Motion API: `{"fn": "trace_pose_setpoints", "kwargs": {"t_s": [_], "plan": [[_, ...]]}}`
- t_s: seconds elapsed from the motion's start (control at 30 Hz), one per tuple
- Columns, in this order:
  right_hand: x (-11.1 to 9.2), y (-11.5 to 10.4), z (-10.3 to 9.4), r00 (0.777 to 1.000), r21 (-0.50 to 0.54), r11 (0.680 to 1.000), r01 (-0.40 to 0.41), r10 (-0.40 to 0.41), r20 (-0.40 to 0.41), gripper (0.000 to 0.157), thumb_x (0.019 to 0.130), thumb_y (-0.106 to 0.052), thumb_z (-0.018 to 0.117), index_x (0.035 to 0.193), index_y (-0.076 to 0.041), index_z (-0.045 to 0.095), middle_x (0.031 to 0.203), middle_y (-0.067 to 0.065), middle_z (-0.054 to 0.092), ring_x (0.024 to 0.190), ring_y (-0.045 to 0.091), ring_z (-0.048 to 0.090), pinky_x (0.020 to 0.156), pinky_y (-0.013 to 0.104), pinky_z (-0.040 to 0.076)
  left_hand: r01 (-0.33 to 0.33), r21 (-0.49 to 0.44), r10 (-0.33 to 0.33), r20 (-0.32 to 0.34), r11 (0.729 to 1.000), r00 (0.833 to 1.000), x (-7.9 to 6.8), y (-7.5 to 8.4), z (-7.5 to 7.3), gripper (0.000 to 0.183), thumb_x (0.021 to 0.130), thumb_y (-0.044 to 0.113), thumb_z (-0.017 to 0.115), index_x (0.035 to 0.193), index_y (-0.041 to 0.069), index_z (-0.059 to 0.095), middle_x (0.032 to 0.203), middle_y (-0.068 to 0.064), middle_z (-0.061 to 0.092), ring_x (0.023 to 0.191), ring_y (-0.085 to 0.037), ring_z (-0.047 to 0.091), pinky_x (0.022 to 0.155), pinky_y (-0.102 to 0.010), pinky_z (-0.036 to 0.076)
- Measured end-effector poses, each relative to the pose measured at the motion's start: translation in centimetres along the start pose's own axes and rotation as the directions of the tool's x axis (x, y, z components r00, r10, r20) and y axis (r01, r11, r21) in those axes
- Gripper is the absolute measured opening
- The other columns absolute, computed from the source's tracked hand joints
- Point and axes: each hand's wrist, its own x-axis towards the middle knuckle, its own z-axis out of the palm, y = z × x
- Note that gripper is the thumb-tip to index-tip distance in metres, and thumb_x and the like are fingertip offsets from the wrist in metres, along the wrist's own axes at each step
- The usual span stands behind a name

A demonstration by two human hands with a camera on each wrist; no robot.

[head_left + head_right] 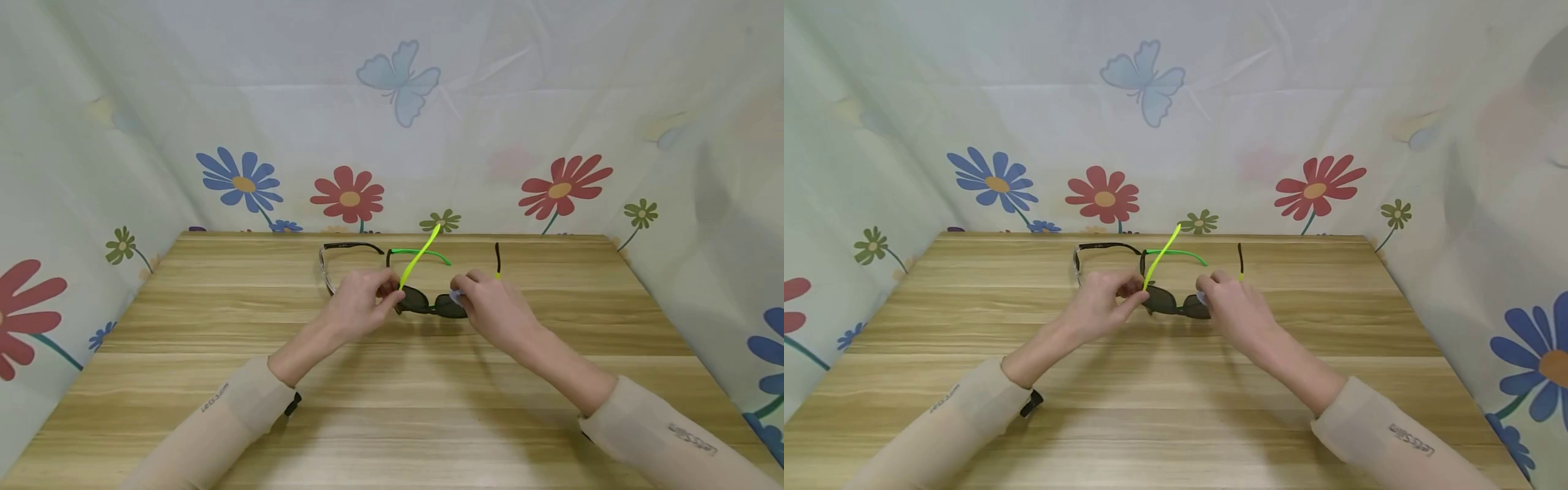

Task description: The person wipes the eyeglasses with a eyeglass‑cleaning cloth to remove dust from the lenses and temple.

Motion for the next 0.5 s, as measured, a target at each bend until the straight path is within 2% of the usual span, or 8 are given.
{"fn": "trace_pose_setpoints", "kwargs": {"t_s": [0.13, 0.23, 0.5], "plan": [[-0.2, 0.1, -0.5, 0.999, -0.008, 0.999, 0.053, -0.053, -0.009, 0.014, 0.089, 0.003, 0.076, 0.101, -0.004, 0.073, 0.095, 0.007, 0.068, 0.063, 0.023, 0.066, 0.050, 0.034, 0.052, 0.011, -0.008, -0.011, 0.005, 1.000, 1.000, 0.0, -0.3, 0.0, 0.005, 0.094, 0.007, 0.076, 0.093, 0.007, 0.071, 0.080, 0.002, 0.070, 0.072, -0.007, 0.065, 0.067, -0.021, 0.055], [-0.4, 0.4, -0.9, 0.996, 0.004, 0.996, 0.093, -0.093, -0.004, 0.017, 0.087, 0.005, 0.077, 0.100, -0.004, 0.073, 0.096, 0.008, 0.068, 0.062, 0.021, 0.065, 0.051, 0.033, 0.053, 0.022, -0.007, -0.022, 0.003, 1.000, 1.000, -0.1, -0.4, -0.1, 0.005, 0.095, 0.008, 0.076, 0.093, 0.007, 0.071, 0.080, 0.003, 0.069, 0.072, -0.007, 0.064, 0.067, -0.022, 0.055], [-0.6, 1.3, -1.4, 0.983, 0.001, 0.985, 0.175, -0.175, 0.054, 0.022, 0.084, 0.012, 0.075, 0.098, -0.004, 0.073, 0.093, 0.005, 0.071, 0.063, 0.019, 0.066, 0.051, 0.029, 0.052, 0.050, -0.016, -0.050, -0.021, 0.999, 0.999, -0.2, -0.6, -0.4, 0.005, 0.094, 0.007, 0.076, 0.095, 0.004, 0.074, 0.080, 0.001, 0.070, 0.072, -0.009, 0.064, 0.066, -0.025, 0.054]]}}
